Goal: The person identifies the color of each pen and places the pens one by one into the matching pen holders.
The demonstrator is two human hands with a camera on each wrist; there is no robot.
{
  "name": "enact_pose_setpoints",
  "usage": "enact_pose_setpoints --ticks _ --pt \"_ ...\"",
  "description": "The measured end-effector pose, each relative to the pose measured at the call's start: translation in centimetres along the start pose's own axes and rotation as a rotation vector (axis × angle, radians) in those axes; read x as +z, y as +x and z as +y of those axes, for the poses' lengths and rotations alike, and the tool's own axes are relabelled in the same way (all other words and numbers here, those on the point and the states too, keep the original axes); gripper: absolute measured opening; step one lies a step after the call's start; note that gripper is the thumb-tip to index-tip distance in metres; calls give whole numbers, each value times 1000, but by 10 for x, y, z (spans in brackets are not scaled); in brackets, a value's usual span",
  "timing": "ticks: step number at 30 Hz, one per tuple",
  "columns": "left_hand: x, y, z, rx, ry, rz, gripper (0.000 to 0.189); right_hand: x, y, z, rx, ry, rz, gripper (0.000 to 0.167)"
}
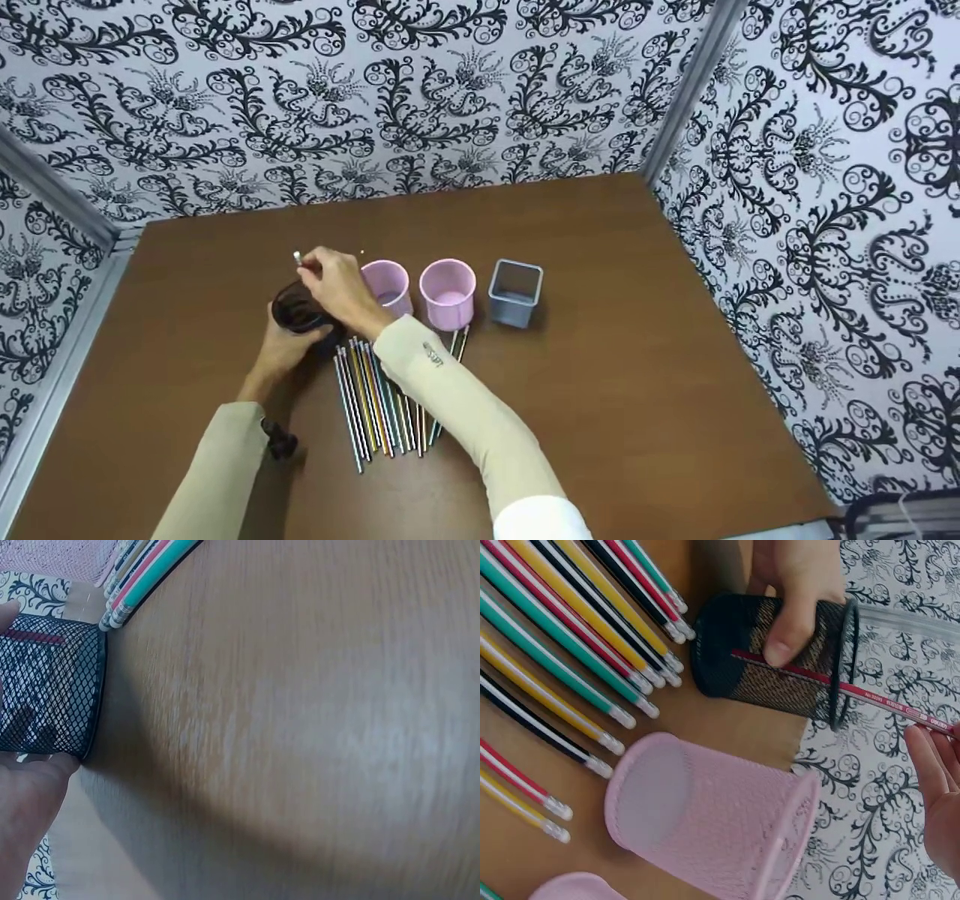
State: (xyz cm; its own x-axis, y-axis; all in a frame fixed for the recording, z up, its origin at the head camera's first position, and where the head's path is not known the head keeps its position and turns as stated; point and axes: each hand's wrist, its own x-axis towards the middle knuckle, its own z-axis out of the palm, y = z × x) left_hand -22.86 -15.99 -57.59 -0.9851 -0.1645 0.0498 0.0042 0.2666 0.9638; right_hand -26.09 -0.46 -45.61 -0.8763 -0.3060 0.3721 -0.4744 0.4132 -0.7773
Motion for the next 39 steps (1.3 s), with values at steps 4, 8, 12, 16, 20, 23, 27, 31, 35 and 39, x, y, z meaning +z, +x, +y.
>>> enact_pose_setpoints --ticks 4,8,12,16,20,23,27,31,35,39 --pt "0 0 -1 15 -6 1 89 7 -5 4 3 11 -21 18" --pt "0 0 -1 18 -4 -8 89 9 -7 8 32 23 -14 17" --pt "0 0 0 21 -7 -8 88 6 -3 12 114 53 20 18" --pt "0 -1 -1 13 -10 -10 89 1 -1 17 192 65 37 18" --pt "1 -2 -3 22 -36 -12 90 -3 -1 21 258 72 27 19" --pt "3 -2 -5 38 -59 -2 89 -6 -1 22 294 112 21 22" --pt "4 -2 -5 43 -66 19 88 -14 -1 21 337 178 8 24" --pt "2 -3 -2 17 -72 10 88 -23 -4 21 373 175 -9 24" --pt "-3 -5 4 -35 0 -29 92 -33 -8 22 352 156 18 22" --pt "-8 -8 7 -64 76 -84 102 -43 -13 22 341 134 48 20"
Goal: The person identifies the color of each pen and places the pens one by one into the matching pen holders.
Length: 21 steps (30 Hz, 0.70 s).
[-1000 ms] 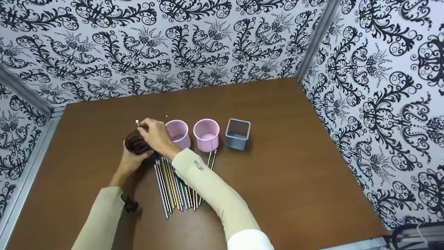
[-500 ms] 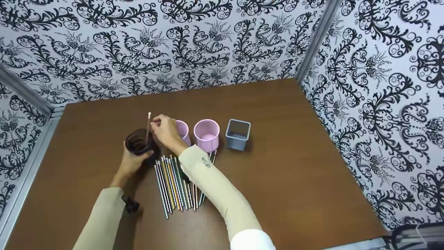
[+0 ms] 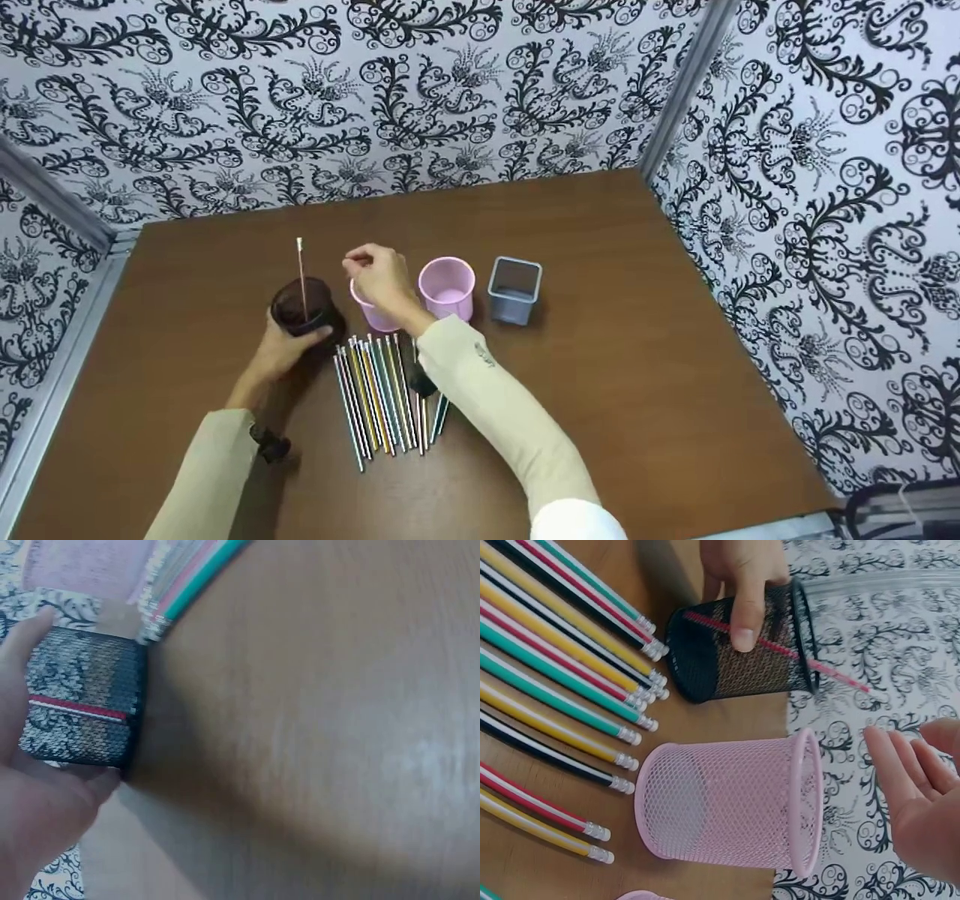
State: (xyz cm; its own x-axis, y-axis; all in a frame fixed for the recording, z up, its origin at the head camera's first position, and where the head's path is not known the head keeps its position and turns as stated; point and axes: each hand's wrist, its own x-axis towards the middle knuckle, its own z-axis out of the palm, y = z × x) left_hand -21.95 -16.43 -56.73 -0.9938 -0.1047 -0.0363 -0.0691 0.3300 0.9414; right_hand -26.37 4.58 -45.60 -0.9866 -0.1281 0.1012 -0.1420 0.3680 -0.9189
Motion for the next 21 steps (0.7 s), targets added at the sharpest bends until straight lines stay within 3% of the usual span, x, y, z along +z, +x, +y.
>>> enact_pose_setpoints --ticks 4,9,14,21 --pt "-5 -10 -1 -23 85 -8 103 -8 -7 2 5 21 -12 21" --pt "-5 -33 0 -49 209 64 89 -18 -19 11 31 39 -66 23" --pt "2 -57 7 -1 280 165 68 -31 -38 17 63 -4 -50 21" --pt "24 -85 24 -59 314 220 48 -54 -66 29 74 -31 -10 12"
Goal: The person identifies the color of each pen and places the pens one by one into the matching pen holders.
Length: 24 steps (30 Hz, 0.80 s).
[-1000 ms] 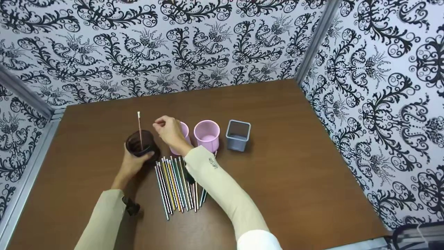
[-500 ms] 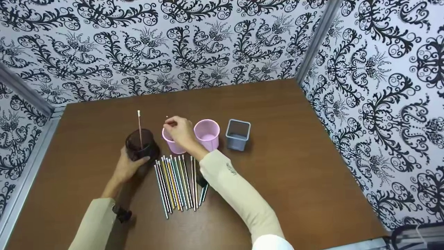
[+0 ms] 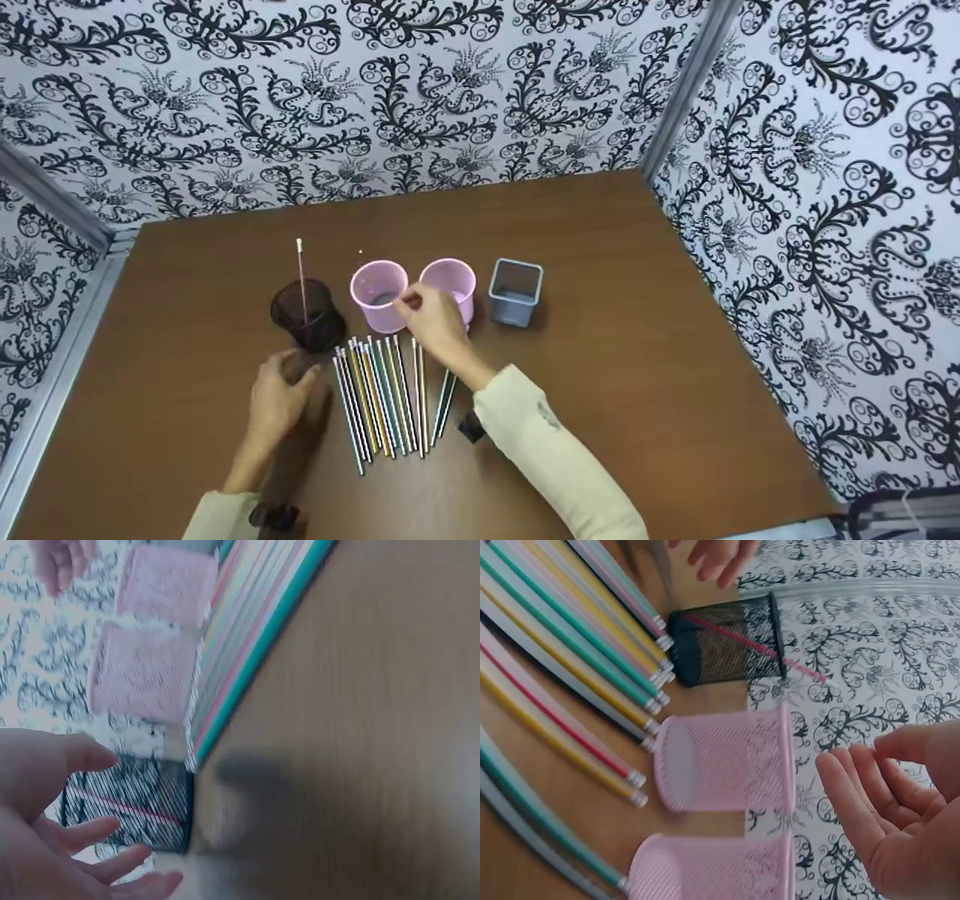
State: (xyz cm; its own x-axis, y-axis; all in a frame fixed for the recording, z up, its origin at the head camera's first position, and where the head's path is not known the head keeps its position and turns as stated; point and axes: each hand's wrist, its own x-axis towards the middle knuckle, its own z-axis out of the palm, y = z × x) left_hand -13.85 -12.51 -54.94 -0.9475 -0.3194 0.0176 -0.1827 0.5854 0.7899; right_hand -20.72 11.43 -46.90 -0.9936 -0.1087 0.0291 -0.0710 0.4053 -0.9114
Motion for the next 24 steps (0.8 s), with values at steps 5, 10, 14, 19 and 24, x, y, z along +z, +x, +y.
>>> enact_pose_setpoints --ticks 5,10,14,19,24 --pt "19 -9 12 3 -89 -21 41 -11 -17 23 -79 -145 101 6" --pt "34 -10 20 89 -129 -73 65 -11 -22 51 -100 -276 185 6" --pt "41 -7 27 165 -105 -125 84 -7 -21 68 -6 -339 211 6" --pt "50 5 36 155 -138 -163 91 -4 -25 82 68 -393 198 8" --pt "57 17 44 117 -161 -159 97 -4 -29 93 147 -408 181 15"
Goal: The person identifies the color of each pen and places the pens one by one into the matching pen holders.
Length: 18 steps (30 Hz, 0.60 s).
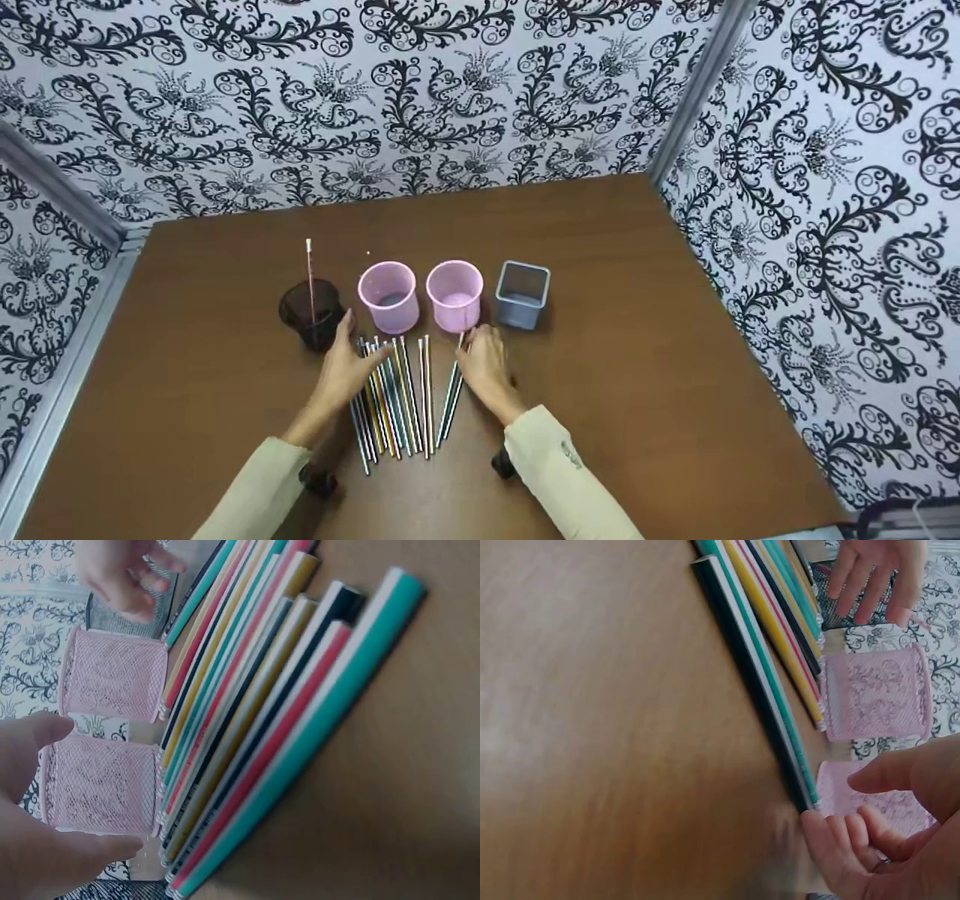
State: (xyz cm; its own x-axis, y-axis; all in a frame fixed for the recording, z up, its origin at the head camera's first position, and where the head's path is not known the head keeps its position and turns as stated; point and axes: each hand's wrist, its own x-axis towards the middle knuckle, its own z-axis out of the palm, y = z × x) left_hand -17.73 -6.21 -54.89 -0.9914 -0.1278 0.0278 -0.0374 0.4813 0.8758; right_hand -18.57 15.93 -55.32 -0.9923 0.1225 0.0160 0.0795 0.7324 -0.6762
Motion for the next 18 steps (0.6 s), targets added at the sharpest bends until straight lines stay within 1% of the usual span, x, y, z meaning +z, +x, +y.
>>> enact_pose_setpoints --ticks 3,4,9,11,14,15,18 --pt "5 7 4 -24 -17 8 102 0 1 5 57 -14 -45 20" --pt "6 9 5 -22 -27 13 104 -1 1 7 74 -18 -63 21" --pt "16 25 4 -32 -92 31 114 -2 1 8 132 -19 -158 25" --pt "19 32 1 -38 -122 38 118 -3 0 8 137 -19 -180 24" --pt "23 41 -2 -30 -173 47 123 -3 0 8 133 -40 -180 18" --pt "24 43 -2 -25 -187 51 125 -3 0 8 123 -54 -176 19" --pt "23 49 -4 -11 -218 48 128 0 -1 7 99 -97 -175 31"
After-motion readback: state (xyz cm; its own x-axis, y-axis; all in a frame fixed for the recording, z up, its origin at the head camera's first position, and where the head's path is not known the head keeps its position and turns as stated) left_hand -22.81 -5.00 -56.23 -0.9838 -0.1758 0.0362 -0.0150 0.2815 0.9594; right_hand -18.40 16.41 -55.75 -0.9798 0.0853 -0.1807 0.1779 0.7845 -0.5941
